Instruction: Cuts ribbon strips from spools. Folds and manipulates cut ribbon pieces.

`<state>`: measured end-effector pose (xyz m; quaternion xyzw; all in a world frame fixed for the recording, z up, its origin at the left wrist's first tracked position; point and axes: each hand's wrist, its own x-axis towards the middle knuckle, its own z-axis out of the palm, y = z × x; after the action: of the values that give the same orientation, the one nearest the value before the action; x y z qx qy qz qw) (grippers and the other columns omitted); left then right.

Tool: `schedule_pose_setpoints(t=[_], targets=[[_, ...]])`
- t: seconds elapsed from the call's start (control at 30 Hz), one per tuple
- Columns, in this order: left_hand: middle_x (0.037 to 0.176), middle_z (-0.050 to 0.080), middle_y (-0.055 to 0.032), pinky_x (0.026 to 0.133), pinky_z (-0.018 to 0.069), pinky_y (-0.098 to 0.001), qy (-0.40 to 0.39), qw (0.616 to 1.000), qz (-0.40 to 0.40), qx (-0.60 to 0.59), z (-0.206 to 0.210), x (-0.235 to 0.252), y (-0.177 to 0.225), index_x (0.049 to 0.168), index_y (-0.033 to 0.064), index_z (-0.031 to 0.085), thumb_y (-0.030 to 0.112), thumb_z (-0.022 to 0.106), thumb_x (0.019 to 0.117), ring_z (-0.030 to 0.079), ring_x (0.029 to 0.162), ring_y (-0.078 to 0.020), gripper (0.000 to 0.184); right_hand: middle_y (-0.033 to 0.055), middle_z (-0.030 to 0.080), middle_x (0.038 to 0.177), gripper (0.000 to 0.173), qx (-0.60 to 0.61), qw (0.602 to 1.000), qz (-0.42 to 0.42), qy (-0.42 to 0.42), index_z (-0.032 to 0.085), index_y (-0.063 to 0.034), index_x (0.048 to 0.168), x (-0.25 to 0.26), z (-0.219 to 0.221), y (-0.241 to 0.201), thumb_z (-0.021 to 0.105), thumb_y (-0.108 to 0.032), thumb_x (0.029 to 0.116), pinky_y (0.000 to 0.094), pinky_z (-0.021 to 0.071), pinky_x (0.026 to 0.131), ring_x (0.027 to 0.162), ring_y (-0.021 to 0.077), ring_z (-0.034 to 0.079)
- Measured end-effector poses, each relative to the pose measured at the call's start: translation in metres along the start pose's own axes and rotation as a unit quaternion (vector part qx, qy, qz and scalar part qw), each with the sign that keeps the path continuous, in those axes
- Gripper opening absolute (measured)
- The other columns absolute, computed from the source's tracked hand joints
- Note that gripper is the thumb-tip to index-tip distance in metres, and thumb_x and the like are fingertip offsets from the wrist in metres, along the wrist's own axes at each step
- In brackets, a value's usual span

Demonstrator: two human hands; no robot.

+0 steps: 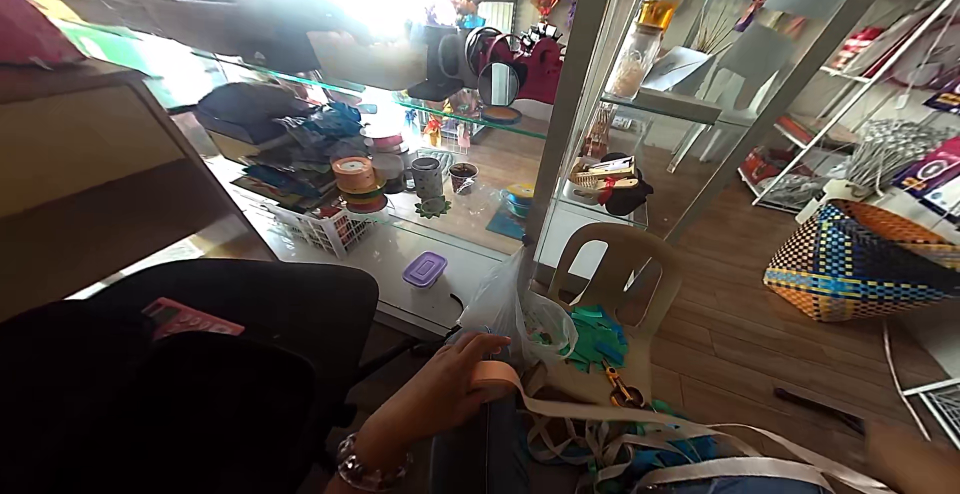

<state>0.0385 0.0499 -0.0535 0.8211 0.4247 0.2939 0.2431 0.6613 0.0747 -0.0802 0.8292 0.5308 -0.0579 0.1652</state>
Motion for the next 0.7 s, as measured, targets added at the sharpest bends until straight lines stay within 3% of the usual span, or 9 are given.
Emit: schedule_pose_setpoints(t=[0.1,0.17,0.27,0.4,0.47,0.5,0.57,0.63,0.7], targets=[[0.13,0.062,-0.0124,0.089,0.0532,-0.0558,-0.021,1.0,0.016,0.012,0.006,0.012,0.006,0.143,0.0104,0.05,0.008,0.077,0.084,0.066,0.104,-0.0289,0.065,0.0343,0.057,0.137,0.054,0.161,0.937,-0.306,0.045,0.058,0.0045,0.14,-0.038,-0.026,-0.109,0.072,-0.023,0.0954,0.0757,0.0354,0.106,0.13,0.0551,0.052],[0.129,0.062,-0.0119,0.087,0.0535,-0.0564,-0.027,0.999,0.02,0.024,0.006,0.016,0.014,0.142,0.0109,0.051,0.008,0.077,0.084,0.067,0.102,-0.029,0.064,0.0211,0.055,0.146,0.057,0.281,0.841,-0.461,-0.026,0.051,-0.0024,0.149,-0.079,-0.043,-0.197,0.067,-0.026,0.0987,0.0581,0.0404,0.113,0.137,0.0379,0.052],[0.129,0.063,-0.0118,0.087,0.0541,-0.0555,-0.019,0.999,0.025,0.044,0.001,0.015,0.025,0.142,0.0111,0.052,0.009,0.077,0.0847,0.067,0.1,-0.028,0.063,0.0182,0.055,0.147,0.064,0.39,0.671,-0.613,-0.149,0.043,0.0021,0.152,-0.124,-0.044,-0.297,0.067,-0.024,0.0981,0.0439,0.0402,0.117,0.138,0.0247,0.051],[0.128,0.063,-0.0114,0.087,0.0546,-0.0541,-0.003,0.998,0.003,0.07,-0.013,-0.001,0.03,0.142,0.011,0.052,0.013,0.077,0.087,0.067,0.098,-0.0273,0.06,0.0083,0.068,0.095,0.029,0.405,0.605,-0.643,-0.237,0.067,0.0042,0.112,-0.133,-0.039,-0.341,0.058,-0.022,0.1045,0.0265,0.0524,0.082,0.085,0.0071,0.062],[0.127,0.063,-0.01,0.084,0.0545,-0.0518,0.002,0.997,-0.012,0.081,-0.021,-0.011,0.024,0.142,0.0122,0.052,0.022,0.076,0.0909,0.067,0.094,-0.0244,0.058,0.0053,0.07,0.087,0.033,0.366,0.632,-0.652,-0.205,0.071,0.0015,0.106,-0.115,-0.044,-0.318,0.053,-0.027,0.107,0.0286,0.0538,0.08,0.079,0.0069,0.063],[0.127,0.063,-0.0098,0.083,0.0547,-0.0514,0.003,0.996,-0.017,0.086,-0.024,-0.016,0.02,0.142,0.0125,0.052,0.023,0.076,0.0906,0.066,0.094,-0.0239,0.058,0.0063,0.072,0.09,0.034,0.335,0.669,-0.645,-0.158,0.073,-0.0004,0.107,-0.1,-0.046,-0.296,0.052,-0.027,0.1073,0.0353,0.0544,0.087,0.084,0.0113,0.067],[0.127,0.063,-0.0116,0.082,0.0552,-0.0541,0.001,0.996,-0.026,0.083,-0.027,-0.022,0.011,0.141,0.0107,0.052,0.016,0.078,0.086,0.067,0.096,-0.0269,0.061,0.0123,0.076,0.1,0.029,0.253,0.774,-0.578,-0.05,0.076,-0.0023,0.113,-0.06,-0.05,-0.235,0.054,-0.018,0.1057,0.0579,0.0412,0.108,0.1,0.0277,0.071],[0.128,0.062,-0.0124,0.081,0.0555,-0.0538,-0.002,0.997,-0.034,0.072,-0.028,-0.024,0.003,0.142,0.0102,0.051,0.012,0.078,0.0838,0.067,0.095,-0.0278,0.064,0.0191,0.075,0.112,0.026,0.162,0.89,-0.426,0.013,0.077,-0.0049,0.117,-0.013,-0.049,-0.153,0.057,-0.014,0.1039,0.0697,0.0281,0.113,0.113,0.0399,0.067],[0.127,0.062,-0.0142,0.08,0.0564,-0.0526,0.0,0.997,-0.04,0.062,-0.026,-0.023,-0.004,0.142,0.0092,0.051,0.01,0.079,0.0819,0.068,0.094,-0.0286,0.066,0.0295,0.069,0.119,0.027,0.121,0.966,-0.228,0.027,0.074,0.0018,0.117,0.023,-0.043,-0.055,0.056,-0.014,0.1052,0.0732,0.0299,0.11,0.12,0.05,0.061]])
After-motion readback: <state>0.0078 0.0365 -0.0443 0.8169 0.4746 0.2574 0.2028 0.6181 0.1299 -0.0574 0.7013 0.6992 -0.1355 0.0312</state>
